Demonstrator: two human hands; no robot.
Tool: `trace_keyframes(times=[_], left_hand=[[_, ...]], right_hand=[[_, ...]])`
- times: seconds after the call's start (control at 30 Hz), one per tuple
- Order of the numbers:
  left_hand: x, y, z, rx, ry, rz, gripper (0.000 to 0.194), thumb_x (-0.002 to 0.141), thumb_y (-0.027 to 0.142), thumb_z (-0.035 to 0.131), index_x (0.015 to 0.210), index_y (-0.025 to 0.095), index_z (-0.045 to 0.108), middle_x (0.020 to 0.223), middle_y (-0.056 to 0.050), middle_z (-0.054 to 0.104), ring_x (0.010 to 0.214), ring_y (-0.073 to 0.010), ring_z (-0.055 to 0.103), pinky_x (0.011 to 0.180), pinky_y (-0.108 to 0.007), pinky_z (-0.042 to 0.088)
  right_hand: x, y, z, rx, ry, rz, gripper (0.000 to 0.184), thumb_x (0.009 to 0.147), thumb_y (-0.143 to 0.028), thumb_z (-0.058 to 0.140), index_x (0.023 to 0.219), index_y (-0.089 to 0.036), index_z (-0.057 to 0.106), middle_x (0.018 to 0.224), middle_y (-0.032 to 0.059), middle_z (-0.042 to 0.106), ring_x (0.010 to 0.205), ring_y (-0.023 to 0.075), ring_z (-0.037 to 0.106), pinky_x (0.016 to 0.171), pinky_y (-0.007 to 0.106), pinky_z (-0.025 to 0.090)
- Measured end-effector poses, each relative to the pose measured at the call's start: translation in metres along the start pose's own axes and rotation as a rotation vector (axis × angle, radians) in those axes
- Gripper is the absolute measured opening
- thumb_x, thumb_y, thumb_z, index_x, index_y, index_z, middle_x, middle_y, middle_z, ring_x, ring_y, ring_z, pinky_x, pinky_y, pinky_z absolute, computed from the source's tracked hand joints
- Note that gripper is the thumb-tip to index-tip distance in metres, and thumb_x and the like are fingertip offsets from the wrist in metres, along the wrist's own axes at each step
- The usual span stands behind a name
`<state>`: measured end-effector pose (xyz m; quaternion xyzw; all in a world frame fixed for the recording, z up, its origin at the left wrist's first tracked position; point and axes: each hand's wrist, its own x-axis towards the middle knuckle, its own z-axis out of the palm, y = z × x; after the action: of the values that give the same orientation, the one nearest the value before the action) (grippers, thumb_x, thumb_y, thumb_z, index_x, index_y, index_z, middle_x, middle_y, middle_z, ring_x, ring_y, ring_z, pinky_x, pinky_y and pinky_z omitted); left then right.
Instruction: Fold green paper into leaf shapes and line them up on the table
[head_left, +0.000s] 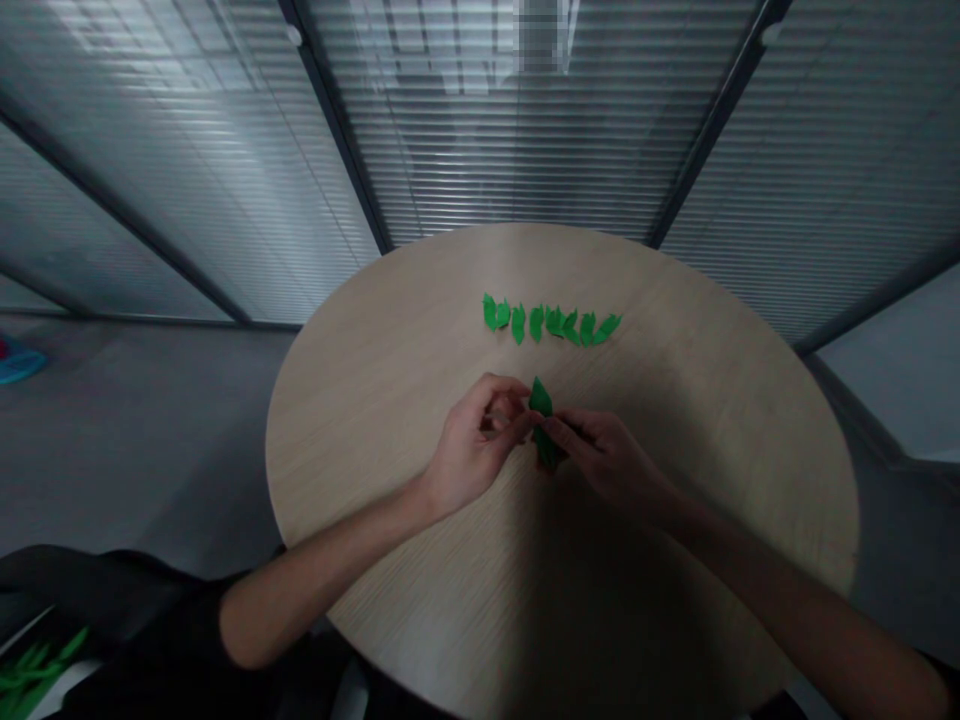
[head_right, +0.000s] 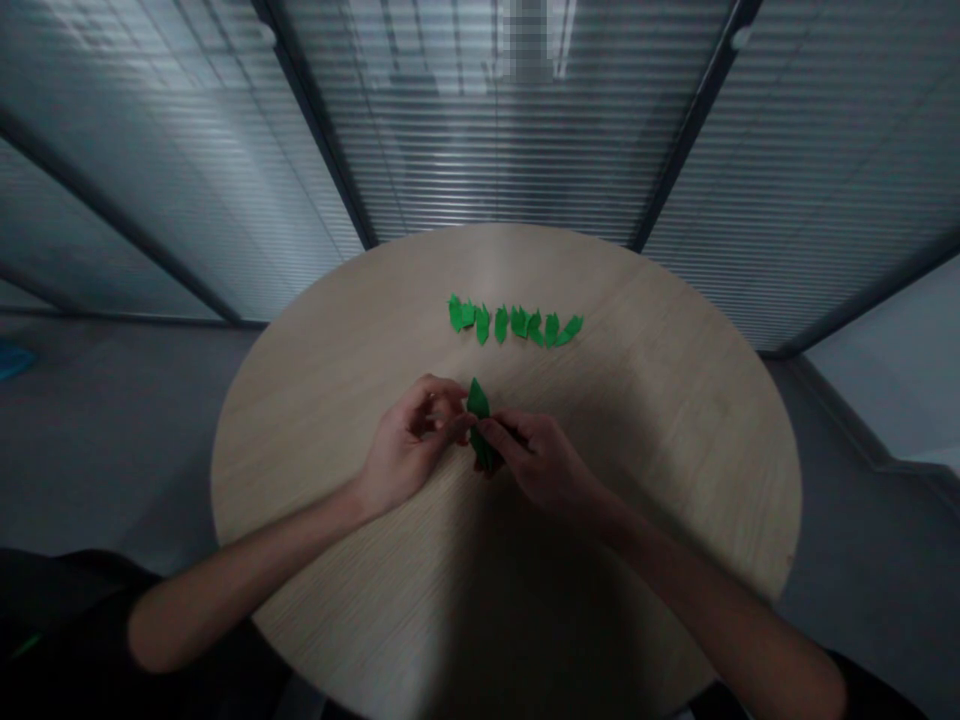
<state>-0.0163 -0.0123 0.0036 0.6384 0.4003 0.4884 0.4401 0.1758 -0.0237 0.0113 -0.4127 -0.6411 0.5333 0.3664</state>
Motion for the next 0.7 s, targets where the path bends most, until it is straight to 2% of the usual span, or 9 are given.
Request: trace_keyframes(times=[0.33, 0.5, 0.7], left_hand=[[0.0028, -0.0021, 0.0008, -0.032, 0.001, -0.019, 0.017, 0.093, 0.03, 0.072, 0.102, 0.019, 0.062, 0.066, 0.005, 0.059, 0.061, -0.0104, 0.063, 0.057, -0.022, 0.05], [0.0008, -0.0017, -0.0005, 0.033, -0.01, -0.02, 0.015, 0.095, 0.031, 0.07, 0.098, 0.019, 0.062, 0.069, 0.004, 0.06, 0.062, -0.0098, 0.061, 0.057, -0.022, 0.047], [0.0018, 0.0001, 0.0, 0.008, -0.024, -0.055, 0.019, 0.093, 0.031, 0.072, 0.101, 0.018, 0.061, 0.068, 0.005, 0.058, 0.06, -0.0094, 0.061, 0.054, -0.02, 0.047]], right_hand=[[0.0015, -0.0027, 0.0011, -0.007, 0.002, -0.01, 0.034, 0.104, -0.042, 0.054, 0.087, -0.018, 0.071, 0.072, 0.0005, 0.068, 0.064, 0.0132, 0.066, 0.061, 0.025, 0.051], [0.001, -0.004, 0.0014, -0.016, 0.002, -0.006, 0.034, 0.104, -0.043, 0.054, 0.086, -0.018, 0.071, 0.072, 0.0003, 0.067, 0.064, 0.0131, 0.066, 0.061, 0.025, 0.052], [0.0011, -0.0017, 0.001, -0.03, 0.02, -0.013, 0.035, 0.104, -0.045, 0.055, 0.087, -0.018, 0.072, 0.075, 0.0009, 0.068, 0.065, 0.0135, 0.066, 0.063, 0.026, 0.052]])
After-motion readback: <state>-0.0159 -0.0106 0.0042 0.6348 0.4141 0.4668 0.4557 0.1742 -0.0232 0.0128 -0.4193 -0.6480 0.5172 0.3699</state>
